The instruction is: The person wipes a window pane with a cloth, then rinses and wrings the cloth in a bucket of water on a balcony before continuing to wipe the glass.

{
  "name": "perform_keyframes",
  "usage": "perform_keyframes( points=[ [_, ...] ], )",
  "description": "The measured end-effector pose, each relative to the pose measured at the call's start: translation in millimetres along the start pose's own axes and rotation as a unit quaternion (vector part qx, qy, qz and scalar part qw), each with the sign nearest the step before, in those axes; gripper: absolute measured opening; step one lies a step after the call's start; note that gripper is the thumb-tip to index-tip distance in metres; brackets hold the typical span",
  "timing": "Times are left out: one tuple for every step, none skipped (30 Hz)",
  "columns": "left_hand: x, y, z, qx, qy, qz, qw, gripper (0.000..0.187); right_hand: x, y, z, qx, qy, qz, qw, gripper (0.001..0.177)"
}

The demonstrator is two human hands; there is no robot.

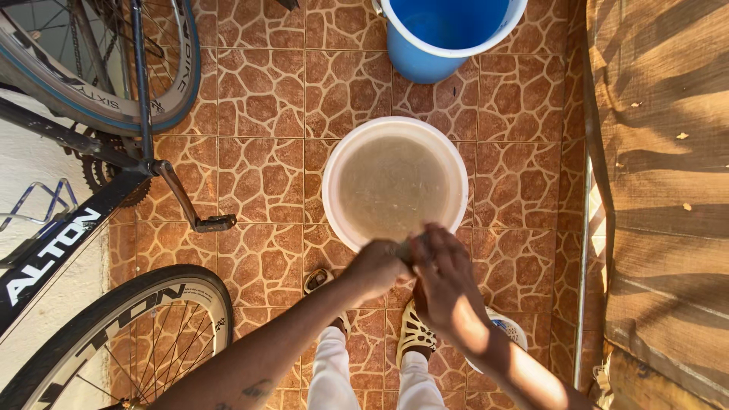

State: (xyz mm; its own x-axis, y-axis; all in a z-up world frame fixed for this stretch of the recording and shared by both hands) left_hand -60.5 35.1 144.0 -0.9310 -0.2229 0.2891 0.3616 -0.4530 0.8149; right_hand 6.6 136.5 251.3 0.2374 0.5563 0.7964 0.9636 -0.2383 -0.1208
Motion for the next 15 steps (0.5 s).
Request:
perform_keyframes(
  points=[
    [-20, 10, -2, 0.004, 0.089, -0.095, 0.991, 0.025, 3, 4, -10, 0.07, -0.033, -0.004, 0.997, 0.078],
    [-36, 19, 2, 0.006, 0.177, -0.188, 0.966, 0.017, 5, 8, -19, 0.14, -0.067, -0.007, 0.988, 0.078],
    [-35, 21, 2, 0.005, 0.177, -0.186, 0.966, 0.017, 7, 7, -16, 0.142, -0.066, -0.006, 0.988, 0.078],
    [-41, 29, 0, 0.039, 0.205, -0.235, 0.949, 0.011, 4, 7, -12, 0.154, -0.066, -0.053, 0.985, 0.062],
    [-48, 41, -2, 0.075, 0.233, -0.285, 0.927, 0.011, 1, 8, -11, 0.162, -0.066, -0.102, 0.979, 0.047],
    [-45, 44, -2, 0.076, 0.234, -0.285, 0.926, 0.011, 0, 8, -9, 0.161, -0.066, -0.103, 0.979, 0.047],
    [-41, 45, -1, 0.07, 0.234, -0.286, 0.927, 0.015, -4, 9, -4, 0.148, -0.049, -0.14, 0.978, 0.039],
    [-40, 44, 0, 0.064, 0.235, -0.286, 0.927, 0.019, -8, 10, 2, 0.134, -0.031, -0.177, 0.975, 0.032],
    [-40, 44, -1, 0.064, 0.236, -0.286, 0.927, 0.019, -8, 8, 6, 0.135, -0.031, -0.178, 0.974, 0.032],
    [-39, 43, 3, 0.034, 0.257, -0.291, 0.921, 0.02, -9, 5, 10, 0.136, -0.019, -0.176, 0.975, 0.03],
    [-37, 39, 8, 0.001, 0.276, -0.294, 0.915, 0.023, -10, 1, 13, 0.139, -0.004, -0.171, 0.975, 0.029],
    [-39, 35, 10, -0.002, 0.276, -0.293, 0.916, 0.023, -12, -2, 16, 0.141, -0.003, -0.17, 0.975, 0.029],
    [-36, 29, 14, -0.036, 0.208, -0.227, 0.951, 0.025, -11, -4, 19, 0.148, -0.006, -0.165, 0.975, 0.029],
    [-31, 25, 20, -0.07, 0.139, -0.158, 0.975, 0.034, -9, -4, 20, 0.155, -0.009, -0.16, 0.975, 0.03],
    [-30, 26, 22, -0.068, 0.139, -0.159, 0.975, 0.034, -7, -4, 20, 0.155, -0.01, -0.16, 0.975, 0.03]
  ],
)
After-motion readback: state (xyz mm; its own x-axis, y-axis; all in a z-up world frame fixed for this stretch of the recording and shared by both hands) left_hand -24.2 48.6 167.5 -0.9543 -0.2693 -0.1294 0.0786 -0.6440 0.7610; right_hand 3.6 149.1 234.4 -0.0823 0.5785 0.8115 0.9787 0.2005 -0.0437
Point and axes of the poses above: each hand's wrist, its own y-axis away from the middle knuckle, its own x-axis out of the back of the hand, z = x × y, the point moved 7 cm from there along -y, towards the middle knuckle, and after that the axes turned 12 degrees about -y, right-handed, at the moved point
